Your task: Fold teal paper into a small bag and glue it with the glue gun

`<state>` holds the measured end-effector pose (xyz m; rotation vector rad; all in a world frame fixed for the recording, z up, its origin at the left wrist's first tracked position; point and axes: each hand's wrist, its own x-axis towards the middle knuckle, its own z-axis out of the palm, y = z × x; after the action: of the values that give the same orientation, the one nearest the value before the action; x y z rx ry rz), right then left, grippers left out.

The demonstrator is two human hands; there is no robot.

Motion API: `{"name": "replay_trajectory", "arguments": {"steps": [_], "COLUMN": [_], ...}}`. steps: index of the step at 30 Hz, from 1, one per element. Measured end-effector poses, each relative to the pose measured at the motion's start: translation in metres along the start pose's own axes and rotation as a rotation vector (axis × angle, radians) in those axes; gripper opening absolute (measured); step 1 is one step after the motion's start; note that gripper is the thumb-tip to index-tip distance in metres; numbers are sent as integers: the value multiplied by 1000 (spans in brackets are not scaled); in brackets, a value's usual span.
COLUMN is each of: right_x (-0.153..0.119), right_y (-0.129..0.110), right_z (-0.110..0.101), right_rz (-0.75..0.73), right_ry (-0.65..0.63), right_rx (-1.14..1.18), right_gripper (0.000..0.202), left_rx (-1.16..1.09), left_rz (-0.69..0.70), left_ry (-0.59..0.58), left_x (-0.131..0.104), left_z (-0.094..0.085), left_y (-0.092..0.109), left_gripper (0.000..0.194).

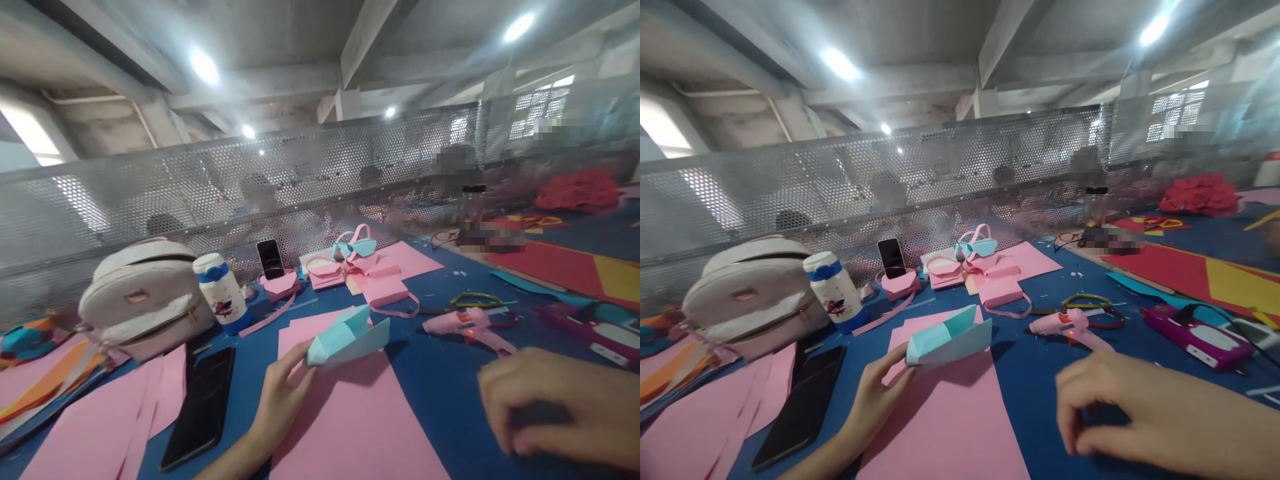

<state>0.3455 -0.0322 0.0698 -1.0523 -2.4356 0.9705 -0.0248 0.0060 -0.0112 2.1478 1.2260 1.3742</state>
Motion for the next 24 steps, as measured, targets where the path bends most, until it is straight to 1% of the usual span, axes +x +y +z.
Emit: {"name": "replay_trajectory", "arguments": {"steps": [1, 3, 5, 8, 10, 12, 14, 15, 17, 19, 22, 24], "right_x": [9, 26, 42, 61, 71, 79, 86, 89, 95, 101, 109, 114], "right_y": [-8, -18, -21, -17, -15, -14, -14, -13, -13, -13, -15, -15], "right_z": [-3, -4, 3, 18, 27, 35, 41, 44, 49, 55, 63, 68], "right_rz": [46, 84, 75, 15, -9, -4, 24, 38, 50, 53, 51, 49], "right_ry": [-72, -40, 9, 24, -1, -33, -71, -97, -153, -201, -237, -249], "right_rx": [2, 53, 146, 373, 537, 677, 795, 850, 946, 1016, 1063, 1085], "right_gripper": [7, 8, 17, 27, 34, 37, 37, 38, 39, 40, 43, 44], "left_rx": [6, 18, 35, 69, 95, 108, 92, 78, 38, -11, -73, -86], "left_rz": [4, 7, 1, -8, 36, 122, 193, 197, 161, 96, -11, -34], "left_ry": [-3, -19, -40, -68, -87, -88, -64, -55, -81, -100, -93, -80], "left_x": [0, 0, 0, -2, -5, -8, -10, -10, -10, -8, -4, -2], "left_z": [0, 0, 1, 1, 0, -1, -2, -2, -3, -3, -2, -2], "left_y": [0, -1, 0, 2, 7, 15, 26, 32, 45, 54, 58, 56], "left_gripper": [30, 31, 37, 58, 69, 71, 67, 61, 37, 25, 21, 22]}}
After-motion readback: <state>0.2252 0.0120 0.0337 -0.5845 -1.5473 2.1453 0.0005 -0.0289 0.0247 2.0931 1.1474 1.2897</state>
